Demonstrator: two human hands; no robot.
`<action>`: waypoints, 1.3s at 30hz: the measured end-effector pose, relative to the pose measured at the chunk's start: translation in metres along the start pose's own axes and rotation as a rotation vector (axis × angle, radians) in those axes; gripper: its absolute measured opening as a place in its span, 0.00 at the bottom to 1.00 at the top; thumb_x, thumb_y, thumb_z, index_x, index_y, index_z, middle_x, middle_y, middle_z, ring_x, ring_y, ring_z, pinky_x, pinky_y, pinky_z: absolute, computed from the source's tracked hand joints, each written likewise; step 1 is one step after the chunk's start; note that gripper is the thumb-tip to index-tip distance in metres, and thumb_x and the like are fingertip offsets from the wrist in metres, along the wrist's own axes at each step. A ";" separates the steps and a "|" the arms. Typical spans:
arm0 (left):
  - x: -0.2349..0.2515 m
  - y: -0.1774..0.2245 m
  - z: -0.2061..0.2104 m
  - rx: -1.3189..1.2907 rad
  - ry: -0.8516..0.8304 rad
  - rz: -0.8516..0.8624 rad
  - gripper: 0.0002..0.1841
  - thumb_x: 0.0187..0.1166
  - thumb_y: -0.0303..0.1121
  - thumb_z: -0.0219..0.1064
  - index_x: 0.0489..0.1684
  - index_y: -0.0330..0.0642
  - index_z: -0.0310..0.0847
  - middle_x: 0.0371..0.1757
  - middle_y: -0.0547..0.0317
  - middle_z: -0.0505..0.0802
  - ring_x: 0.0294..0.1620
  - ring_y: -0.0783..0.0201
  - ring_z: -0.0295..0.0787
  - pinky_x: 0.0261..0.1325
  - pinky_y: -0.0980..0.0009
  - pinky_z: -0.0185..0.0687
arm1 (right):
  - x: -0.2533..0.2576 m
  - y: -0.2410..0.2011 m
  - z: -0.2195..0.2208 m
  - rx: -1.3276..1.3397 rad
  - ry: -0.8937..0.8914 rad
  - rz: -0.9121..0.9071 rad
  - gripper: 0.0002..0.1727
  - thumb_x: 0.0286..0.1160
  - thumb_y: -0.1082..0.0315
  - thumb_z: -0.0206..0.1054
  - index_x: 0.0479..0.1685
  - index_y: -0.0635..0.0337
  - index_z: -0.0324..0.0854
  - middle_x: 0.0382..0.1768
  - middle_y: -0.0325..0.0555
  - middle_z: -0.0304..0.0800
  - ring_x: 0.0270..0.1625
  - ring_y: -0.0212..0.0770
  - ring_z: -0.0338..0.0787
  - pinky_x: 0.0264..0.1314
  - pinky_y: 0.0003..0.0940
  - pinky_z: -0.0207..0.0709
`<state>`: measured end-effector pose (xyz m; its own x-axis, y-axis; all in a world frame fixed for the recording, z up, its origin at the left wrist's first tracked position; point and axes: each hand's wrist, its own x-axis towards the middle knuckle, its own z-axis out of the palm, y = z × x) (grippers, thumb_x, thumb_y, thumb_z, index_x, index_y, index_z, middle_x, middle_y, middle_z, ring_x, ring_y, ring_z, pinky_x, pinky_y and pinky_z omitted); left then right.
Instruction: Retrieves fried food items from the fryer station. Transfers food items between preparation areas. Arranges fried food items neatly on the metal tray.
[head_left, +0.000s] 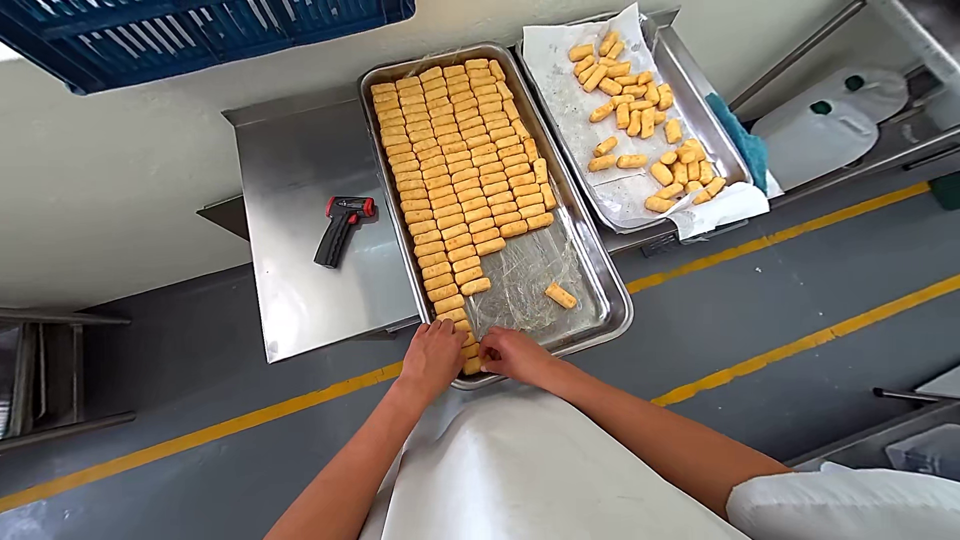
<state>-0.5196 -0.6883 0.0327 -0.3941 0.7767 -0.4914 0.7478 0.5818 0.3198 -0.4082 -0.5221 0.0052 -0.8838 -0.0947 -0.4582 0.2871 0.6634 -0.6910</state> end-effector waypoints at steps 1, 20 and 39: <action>0.000 0.001 0.003 0.010 0.008 0.002 0.18 0.78 0.37 0.72 0.64 0.46 0.88 0.61 0.47 0.90 0.66 0.47 0.84 0.73 0.48 0.74 | -0.002 0.003 -0.007 0.006 0.027 0.006 0.13 0.76 0.61 0.75 0.50 0.61 0.89 0.49 0.53 0.88 0.50 0.48 0.90 0.59 0.47 0.84; 0.021 0.018 0.013 -0.099 -0.127 0.296 0.18 0.88 0.36 0.53 0.67 0.47 0.86 0.73 0.54 0.87 0.84 0.54 0.72 0.92 0.50 0.49 | 0.050 0.015 -0.039 -0.143 0.375 0.124 0.35 0.71 0.67 0.78 0.80 0.58 0.73 0.75 0.62 0.75 0.71 0.59 0.84 0.64 0.52 0.86; 0.076 0.026 0.008 -0.255 0.574 -0.036 0.11 0.70 0.33 0.70 0.47 0.42 0.92 0.52 0.46 0.94 0.58 0.40 0.90 0.60 0.40 0.84 | 0.043 0.230 -0.339 -0.266 0.710 0.375 0.32 0.69 0.77 0.71 0.79 0.66 0.74 0.76 0.71 0.75 0.78 0.75 0.74 0.74 0.73 0.72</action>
<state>-0.5256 -0.6161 -0.0028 -0.6938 0.7200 -0.0149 0.6057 0.5945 0.5289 -0.5058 -0.1224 0.0159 -0.7953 0.5963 -0.1094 0.5896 0.7189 -0.3682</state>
